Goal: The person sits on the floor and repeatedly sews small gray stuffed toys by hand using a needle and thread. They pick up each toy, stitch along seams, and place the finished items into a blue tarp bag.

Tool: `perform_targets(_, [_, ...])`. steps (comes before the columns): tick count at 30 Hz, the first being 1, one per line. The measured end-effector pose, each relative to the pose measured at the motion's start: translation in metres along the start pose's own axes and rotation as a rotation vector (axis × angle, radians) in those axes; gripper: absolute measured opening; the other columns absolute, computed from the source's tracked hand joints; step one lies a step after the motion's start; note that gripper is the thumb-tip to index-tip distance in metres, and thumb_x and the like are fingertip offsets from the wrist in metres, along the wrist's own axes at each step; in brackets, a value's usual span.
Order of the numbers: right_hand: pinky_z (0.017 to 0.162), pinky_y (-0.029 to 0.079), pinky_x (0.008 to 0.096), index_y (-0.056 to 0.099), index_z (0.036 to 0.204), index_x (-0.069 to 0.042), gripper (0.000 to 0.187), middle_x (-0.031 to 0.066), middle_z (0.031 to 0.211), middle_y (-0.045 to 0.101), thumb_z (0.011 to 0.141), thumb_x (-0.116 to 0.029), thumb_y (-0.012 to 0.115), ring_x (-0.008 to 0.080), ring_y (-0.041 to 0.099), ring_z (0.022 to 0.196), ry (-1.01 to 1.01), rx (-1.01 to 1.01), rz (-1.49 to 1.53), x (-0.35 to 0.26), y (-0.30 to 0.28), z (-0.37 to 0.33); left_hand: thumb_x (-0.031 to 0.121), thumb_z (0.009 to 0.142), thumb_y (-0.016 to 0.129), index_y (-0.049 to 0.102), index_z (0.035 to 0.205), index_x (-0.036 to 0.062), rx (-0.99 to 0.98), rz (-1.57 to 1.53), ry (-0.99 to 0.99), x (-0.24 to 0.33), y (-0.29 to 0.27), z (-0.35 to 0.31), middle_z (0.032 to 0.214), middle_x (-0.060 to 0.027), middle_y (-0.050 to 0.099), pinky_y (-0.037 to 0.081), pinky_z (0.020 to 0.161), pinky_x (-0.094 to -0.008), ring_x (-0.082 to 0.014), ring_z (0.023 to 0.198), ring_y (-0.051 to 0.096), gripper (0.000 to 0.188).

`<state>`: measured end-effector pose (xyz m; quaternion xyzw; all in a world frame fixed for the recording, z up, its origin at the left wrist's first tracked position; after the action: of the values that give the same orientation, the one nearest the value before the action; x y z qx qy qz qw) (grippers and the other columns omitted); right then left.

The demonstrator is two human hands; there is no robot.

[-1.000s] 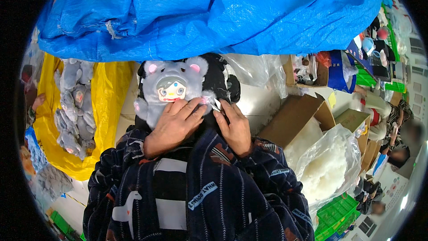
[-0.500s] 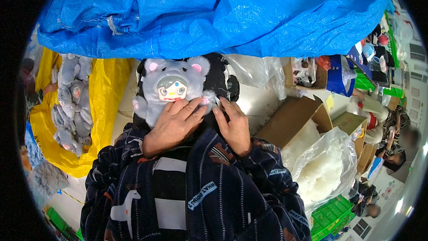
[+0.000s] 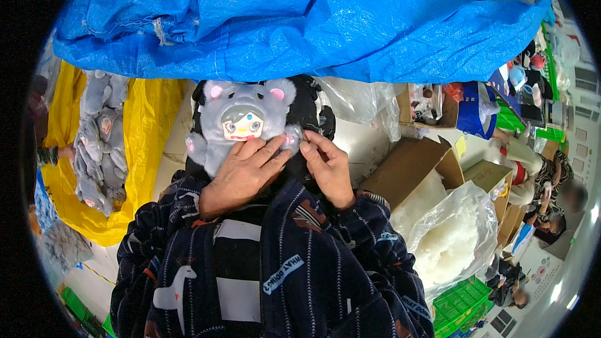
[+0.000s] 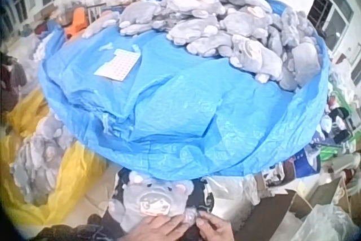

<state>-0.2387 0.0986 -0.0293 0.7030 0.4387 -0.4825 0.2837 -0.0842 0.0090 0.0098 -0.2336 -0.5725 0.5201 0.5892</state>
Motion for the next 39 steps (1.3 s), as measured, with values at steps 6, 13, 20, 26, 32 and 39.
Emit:
perform_targets(6, [0.059,0.047,0.0281,0.059,0.114,0.001,0.031,0.0060,0.082,0.061,0.086,-0.010,0.064,0.0149,0.057,0.067,-0.495,0.090,-0.477,-0.027,0.016,0.001,0.016,0.075,0.061,0.062,0.112,0.0062,-0.015,-0.023,-0.009,-0.001,-0.001,0.000,0.126,-0.0108,0.053,0.042,0.083,-0.0329,-0.0206,0.093,0.052,0.038])
perform_targets(13, [0.057,0.041,0.0214,0.058,0.115,-0.001,0.042,0.0017,0.080,0.056,0.076,-0.005,0.073,0.0089,0.051,0.064,-0.306,0.064,-0.251,-0.035,0.001,0.005,0.016,0.074,0.061,0.062,0.111,0.0066,-0.013,-0.036,0.004,-0.002,-0.002,0.000,0.126,-0.0110,0.053,0.042,0.082,-0.0333,-0.0212,0.093,0.052,0.038])
perform_targets(20, [0.059,0.047,0.0306,0.059,0.086,0.000,0.012,0.0102,0.070,0.058,0.081,-0.007,0.067,0.0202,0.059,0.064,-0.474,0.219,-0.646,-0.024,0.013,0.019,0.015,0.075,0.064,0.063,0.107,0.0070,0.039,-0.076,-0.017,-0.004,0.000,-0.002,0.122,-0.0112,0.055,0.044,0.081,-0.0351,-0.0222,0.095,0.052,0.034])
perform_targets(26, [0.046,0.027,0.0179,0.062,0.084,-0.006,0.019,-0.0037,0.069,0.057,0.093,-0.022,0.057,-0.0015,0.034,0.051,-0.037,0.272,0.151,-0.019,-0.030,0.008,0.015,0.075,0.064,0.062,0.108,0.0057,0.032,-0.089,0.014,-0.005,0.000,-0.004,0.121,-0.0131,0.055,0.044,0.082,-0.0362,-0.0241,0.097,0.052,0.034])
perform_targets(32, [0.058,0.046,0.0271,0.057,0.083,0.001,0.013,0.0020,0.071,0.058,0.085,-0.009,0.065,0.0138,0.055,0.064,-0.443,0.140,-0.670,-0.026,0.021,0.010,0.014,0.076,0.063,0.061,0.109,0.0046,0.056,-0.116,-0.011,-0.004,0.000,-0.007,0.121,-0.0138,0.054,0.044,0.083,-0.0366,-0.0253,0.098,0.052,0.034])
perform_targets(39, [0.042,0.028,0.0200,0.056,0.093,-0.003,0.011,0.0006,0.073,0.054,0.091,-0.013,0.056,0.0052,0.038,0.049,-0.053,0.293,0.479,-0.018,-0.050,0.008,0.013,0.075,0.067,0.062,0.105,0.0058,0.114,-0.186,-0.002,-0.005,-0.003,-0.006,0.119,-0.0126,0.056,0.045,0.082,-0.0357,-0.0261,0.099,0.053,0.031])
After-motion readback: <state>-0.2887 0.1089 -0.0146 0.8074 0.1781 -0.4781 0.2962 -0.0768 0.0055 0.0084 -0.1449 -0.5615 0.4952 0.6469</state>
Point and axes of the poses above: each hand's wrist, its own z-axis towards the middle knuckle, its own y-axis out of the palm, x = y × z, the point moved 4 cm from there along z, towards the middle knuckle
